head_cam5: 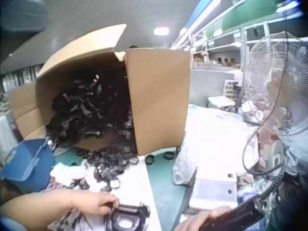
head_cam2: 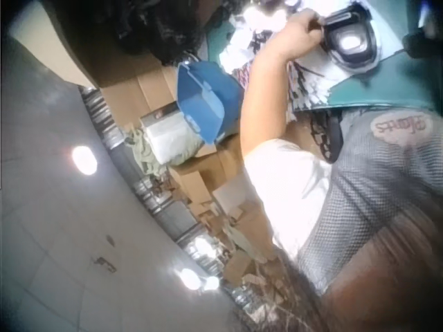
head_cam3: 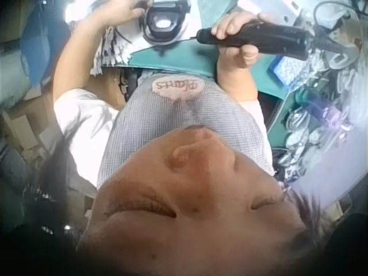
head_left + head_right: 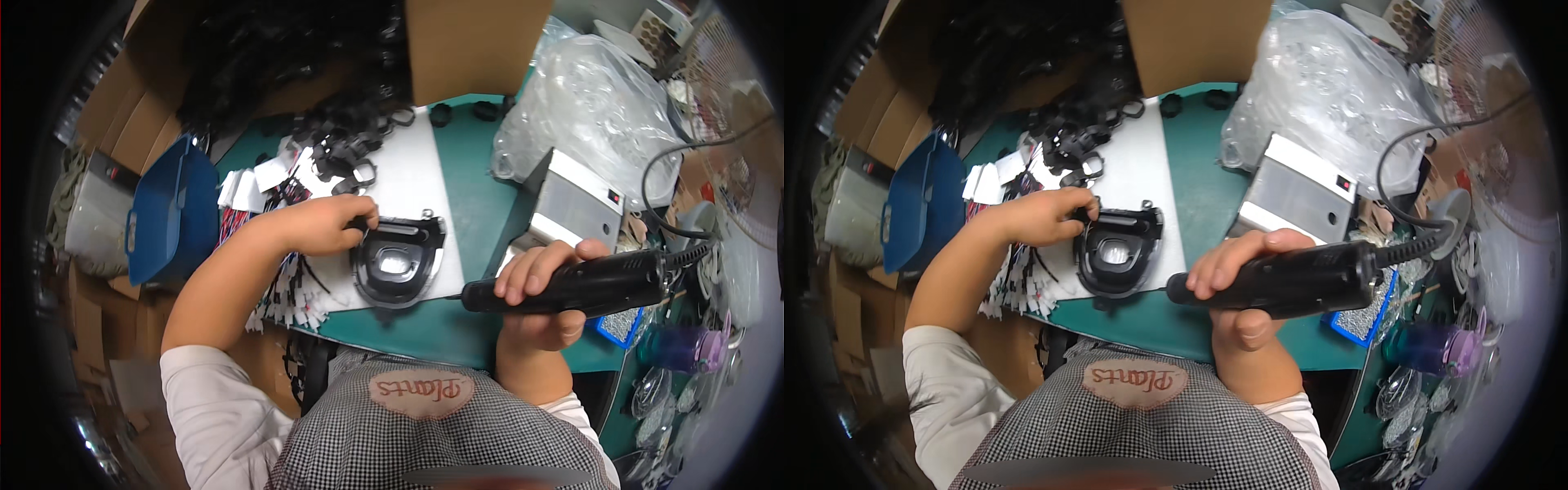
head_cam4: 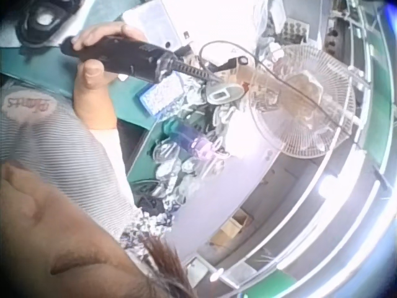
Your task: The person assembles electronic components by placing a circular component into an electronic housing and securing it with screws. The screws are fastened using an electric screwdriver.
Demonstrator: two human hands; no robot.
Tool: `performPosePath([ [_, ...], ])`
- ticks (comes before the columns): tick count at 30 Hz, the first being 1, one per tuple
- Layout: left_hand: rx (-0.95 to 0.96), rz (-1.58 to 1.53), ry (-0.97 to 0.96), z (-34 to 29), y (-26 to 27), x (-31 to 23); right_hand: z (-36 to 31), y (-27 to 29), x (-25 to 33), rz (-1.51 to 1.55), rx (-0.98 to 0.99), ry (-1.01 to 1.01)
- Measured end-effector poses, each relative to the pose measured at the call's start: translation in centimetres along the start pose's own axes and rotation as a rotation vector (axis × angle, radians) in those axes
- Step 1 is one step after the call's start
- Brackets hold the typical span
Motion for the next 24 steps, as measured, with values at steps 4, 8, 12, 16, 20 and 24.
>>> performPosePath([
  [4,-0.165,0.097,-0.170,1.3,4.6,-5.5,0.2,0.1,0.2,-0.021,-0.042,-0.002],
  [8,-0.578,-0.050,-0.497,3.6,9.6,-14.8,-0.4,0.0,-0.3,-0.004,-0.065,-0.032],
  [12,-0.667,0.068,-0.703,9.5,8.8,-23.6,-0.8,1.3,-0.4,0.176,-0.086,-0.075],
  [16,-0.549,0.755,-0.788,21.2,0.3,-32.3,-0.5,2.3,2.0,0.051,-0.035,-0.005],
  [20,-0.707,0.768,-0.528,18.0,4.9,-25.2,-0.6,1.9,-0.8,-0.132,-0.157,-0.046],
  [24,-0.717,0.670,-0.463,15.4,5.5,-24.1,0.9,-1.6,-1.1,0.702,0.641,0.075],
])
Point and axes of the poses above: each hand's wrist, its own z-axis towards the middle knuckle, its own y-axis out of the back of the hand, x = y × z, the point moved 10 cm from there along z, towards the middle knuckle, and after that the axes turned 15 degrees about -x, right-handed, at the moved point
